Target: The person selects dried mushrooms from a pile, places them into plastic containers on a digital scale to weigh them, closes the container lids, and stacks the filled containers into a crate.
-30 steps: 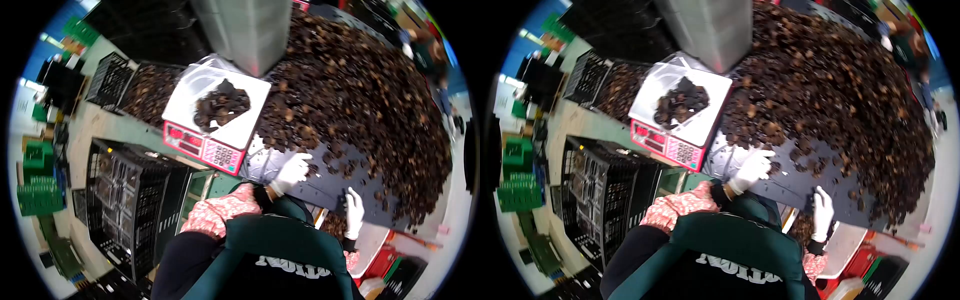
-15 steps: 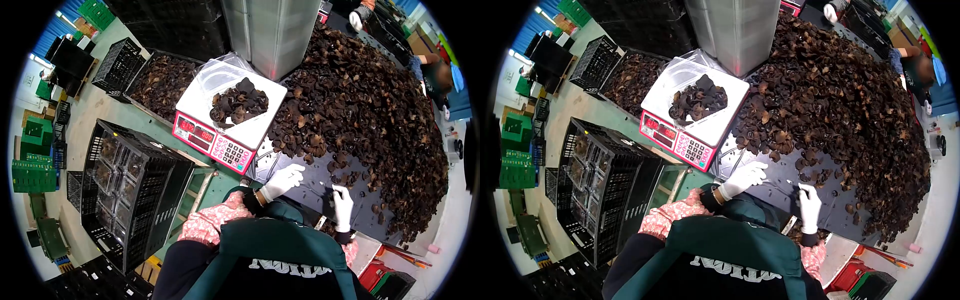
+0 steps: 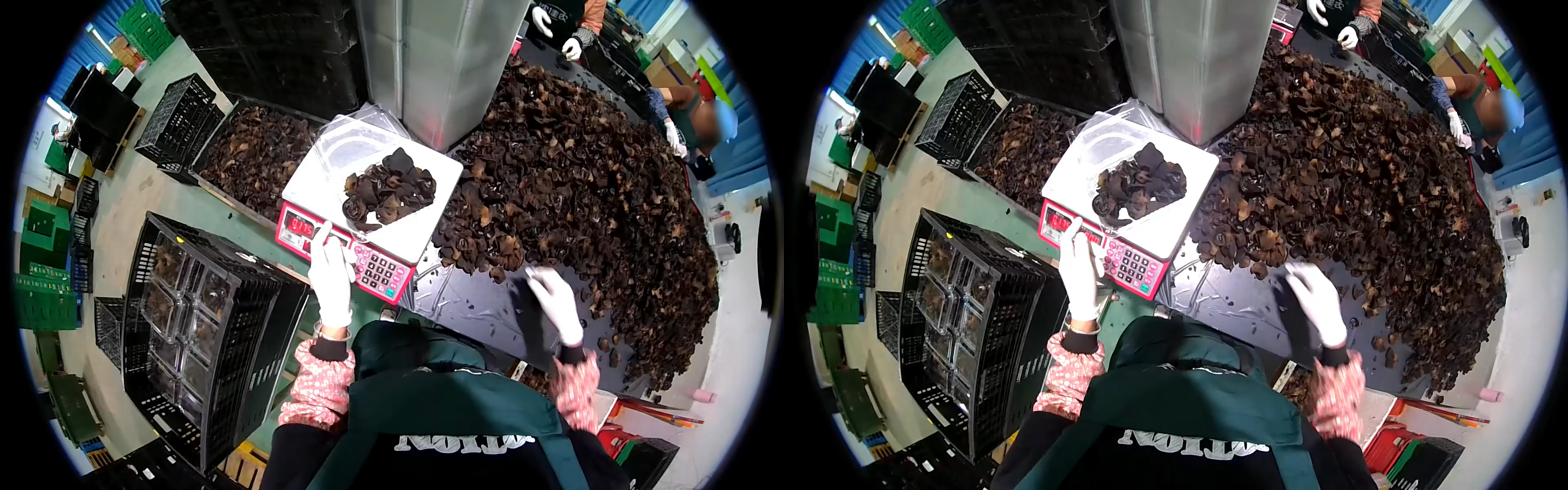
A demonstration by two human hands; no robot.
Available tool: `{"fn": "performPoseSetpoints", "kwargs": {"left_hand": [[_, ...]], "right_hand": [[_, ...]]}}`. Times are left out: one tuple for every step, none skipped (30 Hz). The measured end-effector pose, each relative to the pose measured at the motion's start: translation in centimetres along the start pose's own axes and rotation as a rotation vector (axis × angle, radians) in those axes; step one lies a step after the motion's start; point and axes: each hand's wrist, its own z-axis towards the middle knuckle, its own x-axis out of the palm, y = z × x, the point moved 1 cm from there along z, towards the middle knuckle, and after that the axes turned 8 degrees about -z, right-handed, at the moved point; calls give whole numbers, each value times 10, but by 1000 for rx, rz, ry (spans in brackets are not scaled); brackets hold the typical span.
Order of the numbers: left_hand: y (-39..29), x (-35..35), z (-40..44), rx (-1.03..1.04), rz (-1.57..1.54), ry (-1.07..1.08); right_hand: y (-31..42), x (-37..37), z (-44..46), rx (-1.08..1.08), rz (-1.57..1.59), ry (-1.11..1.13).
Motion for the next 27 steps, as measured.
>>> {"fn": "performPoseSetpoints", "kwargs": {"left_hand": [[-2, 3, 4, -4, 55, 2], [15, 0, 12, 247, 319, 13], [16, 4, 14, 277, 456, -23], [16, 9, 16, 303, 593, -63], [11, 15, 16, 264, 585, -71], [9, 18, 17, 351, 653, -68], [7, 20, 18, 439, 720, -66], [1, 19, 18, 362, 747, -35], [-2, 19, 21, 332, 770, -19], [1, 16, 25, 498, 800, -17], [6, 12, 31, 663, 827, -16], [10, 7, 35, 662, 822, -20], [13, 3, 38, 741, 921, 47], [17, 1, 41, 817, 1019, 114], [15, -1, 43, 810, 1014, 103], [15, -2, 44, 777, 1009, 129], [14, -4, 43, 743, 1005, 155], [18, -5, 45, 707, 951, 141], [17, -4, 45, 704, 951, 134], [16, -3, 44, 685, 839, 121], [15, -2, 43, 666, 728, 111], [15, 0, 43, 663, 729, 115], [14, 1, 43, 556, 619, 76], [16, 2, 43, 447, 510, 39], [24, 3, 45, 513, 505, -15], [37, -2, 47, 320, 115, 8], [35, 2, 43, 184, 2, 14]], "right_hand": [[27, 7, 36, -35, 101, -34], [47, 16, 70, -78, 205, -43], [76, 17, 99, -103, 302, -57], [92, 26, 129, -106, 335, -97], [107, 35, 157, -83, 446, -103], [119, 44, 186, -93, 411, -152], [135, 54, 209, -135, 450, -211], [147, 62, 231, -161, 402, -238], [152, 73, 251, -303, 194, -318], [160, 83, 267, -257, 206, -274], [170, 93, 279, -210, 217, -229], [174, 108, 288, -193, 163, -221], [181, 117, 294, -179, 109, -212], [183, 121, 297, -181, -51, -184], [184, 119, 297, -189, -59, -177], [181, 115, 296, -143, 198, -78], [179, 111, 295, -90, 454, 24], [174, 111, 296, -41, 731, 164], [181, 98, 288, -25, 905, 172], [187, 81, 280, -7, 1025, 233], [183, 73, 277, 14, 1145, 293], [178, 75, 279, -8, 1277, 258], [173, 72, 279, -46, 1300, 253], [164, 71, 273, -61, 1302, 237], [160, 66, 263, -74, 1305, 218], [146, 68, 258, -118, 1257, 222], [142, 63, 246, -74, 1257, 262]]}}
